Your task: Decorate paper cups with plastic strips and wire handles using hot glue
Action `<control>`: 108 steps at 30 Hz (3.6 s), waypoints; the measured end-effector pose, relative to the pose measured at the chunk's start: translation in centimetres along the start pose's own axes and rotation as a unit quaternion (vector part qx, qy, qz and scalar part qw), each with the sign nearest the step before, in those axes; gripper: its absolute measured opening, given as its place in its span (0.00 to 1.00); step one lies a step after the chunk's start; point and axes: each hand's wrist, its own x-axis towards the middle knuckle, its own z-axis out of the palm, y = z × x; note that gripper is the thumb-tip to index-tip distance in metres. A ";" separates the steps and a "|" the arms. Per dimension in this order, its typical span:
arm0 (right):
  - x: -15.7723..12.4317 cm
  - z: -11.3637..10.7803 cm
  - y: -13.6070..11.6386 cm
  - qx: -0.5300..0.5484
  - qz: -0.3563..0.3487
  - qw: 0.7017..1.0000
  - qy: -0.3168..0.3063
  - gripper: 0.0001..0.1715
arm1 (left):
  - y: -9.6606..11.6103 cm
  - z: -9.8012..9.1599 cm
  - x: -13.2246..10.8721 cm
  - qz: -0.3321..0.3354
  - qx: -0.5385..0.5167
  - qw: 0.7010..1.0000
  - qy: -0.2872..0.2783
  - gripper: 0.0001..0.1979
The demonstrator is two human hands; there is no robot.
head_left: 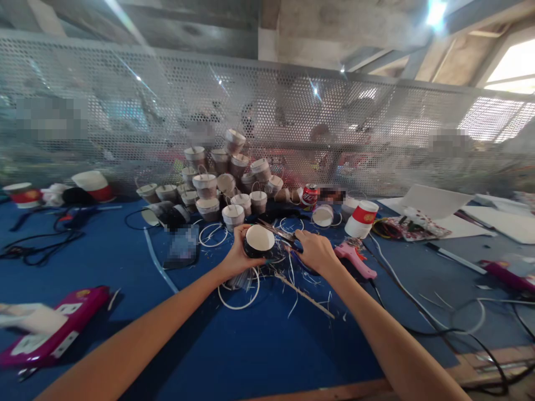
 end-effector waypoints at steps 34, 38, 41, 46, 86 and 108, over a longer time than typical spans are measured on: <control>-0.1 -0.1 -0.1 -0.004 0.014 1.000 -0.021 0.30 | 0.8 0.0 0.1 -0.141 -0.191 0.971 0.010 0.41; -0.1 -0.1 0.0 0.009 0.007 1.000 -0.018 0.29 | 0.6 -0.1 0.0 -0.141 -0.193 0.971 0.006 0.39; 0.0 0.2 0.3 0.023 0.005 1.000 -0.010 0.29 | 0.4 -0.2 -0.1 -0.140 -0.197 0.970 0.000 0.40; 0.0 0.5 0.5 0.020 0.005 1.000 -0.003 0.31 | 0.3 -0.3 -0.1 -0.103 -0.167 0.980 -0.034 0.41; 0.5 1.0 -0.2 0.070 0.066 0.995 -0.018 0.24 | -0.3 -0.9 0.8 -0.221 -0.332 0.917 0.014 0.34; 0.1 1.0 -0.5 0.042 0.056 0.993 0.091 0.34 | -0.3 -0.2 0.9 -0.148 -0.253 0.952 0.093 0.37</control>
